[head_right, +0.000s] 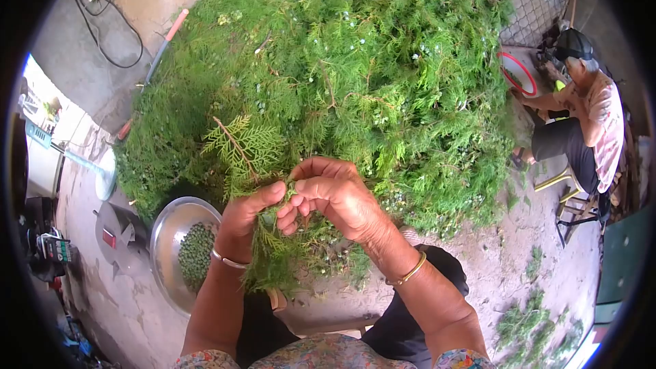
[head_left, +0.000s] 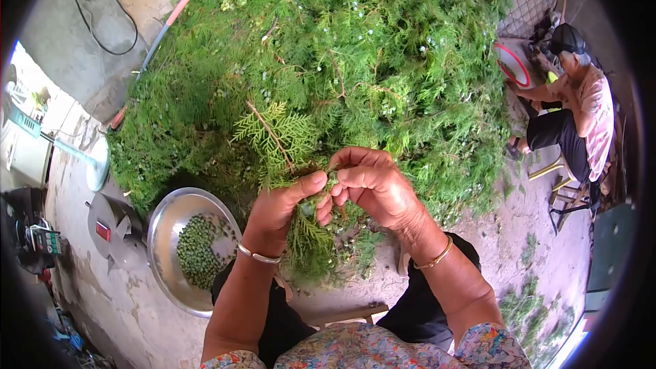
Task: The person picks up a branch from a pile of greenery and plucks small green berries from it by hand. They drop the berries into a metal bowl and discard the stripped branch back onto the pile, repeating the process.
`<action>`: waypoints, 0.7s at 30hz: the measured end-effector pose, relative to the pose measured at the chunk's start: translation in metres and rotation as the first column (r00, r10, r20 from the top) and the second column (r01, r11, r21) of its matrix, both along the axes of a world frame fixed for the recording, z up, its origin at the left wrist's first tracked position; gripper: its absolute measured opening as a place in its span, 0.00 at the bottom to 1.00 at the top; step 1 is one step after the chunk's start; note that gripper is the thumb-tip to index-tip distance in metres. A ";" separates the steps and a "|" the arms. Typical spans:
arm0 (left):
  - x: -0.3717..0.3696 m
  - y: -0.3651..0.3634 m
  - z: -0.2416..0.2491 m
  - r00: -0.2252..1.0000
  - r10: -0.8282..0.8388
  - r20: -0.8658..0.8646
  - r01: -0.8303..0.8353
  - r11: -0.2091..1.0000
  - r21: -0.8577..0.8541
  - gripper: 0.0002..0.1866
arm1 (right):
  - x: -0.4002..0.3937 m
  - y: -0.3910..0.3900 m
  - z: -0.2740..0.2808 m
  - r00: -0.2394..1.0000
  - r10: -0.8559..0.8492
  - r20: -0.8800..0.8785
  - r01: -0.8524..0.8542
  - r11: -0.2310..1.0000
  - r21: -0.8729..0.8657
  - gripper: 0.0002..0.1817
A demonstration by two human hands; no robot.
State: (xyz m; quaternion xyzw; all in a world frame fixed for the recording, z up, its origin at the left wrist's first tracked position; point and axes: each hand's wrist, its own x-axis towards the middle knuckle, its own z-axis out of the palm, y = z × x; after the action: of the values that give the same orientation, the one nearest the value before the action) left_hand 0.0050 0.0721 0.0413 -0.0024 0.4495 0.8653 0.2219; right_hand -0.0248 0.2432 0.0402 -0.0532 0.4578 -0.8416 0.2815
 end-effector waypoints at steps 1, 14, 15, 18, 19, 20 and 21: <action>0.001 0.001 0.001 1.000 -0.006 -0.008 0.006 1.000 0.000 0.12 | 0.000 0.000 -0.004 1.000 0.011 0.024 -0.010 0.998 -0.054 0.09; -0.006 0.004 -0.012 0.982 0.129 0.137 -0.162 0.950 0.268 0.10 | -0.007 0.011 0.010 0.970 -0.003 0.242 0.081 0.945 -0.316 0.12; -0.007 0.004 -0.015 0.982 0.129 0.139 -0.162 0.950 0.267 0.10 | -0.006 0.011 0.008 0.970 -0.002 0.243 0.082 0.945 -0.316 0.12; -0.010 0.002 -0.020 0.977 0.072 0.199 -0.129 0.949 0.287 0.16 | 0.011 -0.004 0.013 0.919 -0.229 -0.321 0.314 0.917 0.244 0.03; -0.010 0.004 -0.022 0.977 0.069 0.200 -0.126 0.950 0.287 0.16 | 0.015 -0.007 0.011 0.919 -0.232 -0.320 0.317 0.916 0.245 0.03; -0.010 0.008 -0.022 0.969 0.173 0.175 -0.205 0.962 0.180 0.16 | 0.019 -0.008 0.009 0.873 -0.161 -0.461 0.332 0.889 0.317 0.02; -0.009 0.013 -0.021 0.952 0.273 0.138 -0.285 0.956 0.073 0.16 | 0.022 -0.009 0.006 0.808 -0.075 -0.584 0.355 0.853 0.383 0.02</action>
State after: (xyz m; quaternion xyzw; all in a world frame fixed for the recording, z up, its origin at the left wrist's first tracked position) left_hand -0.0045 0.0846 0.0203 -0.1104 0.3893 0.9059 0.1251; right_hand -0.0030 0.2344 0.0465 -0.1676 0.7136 -0.6789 0.0419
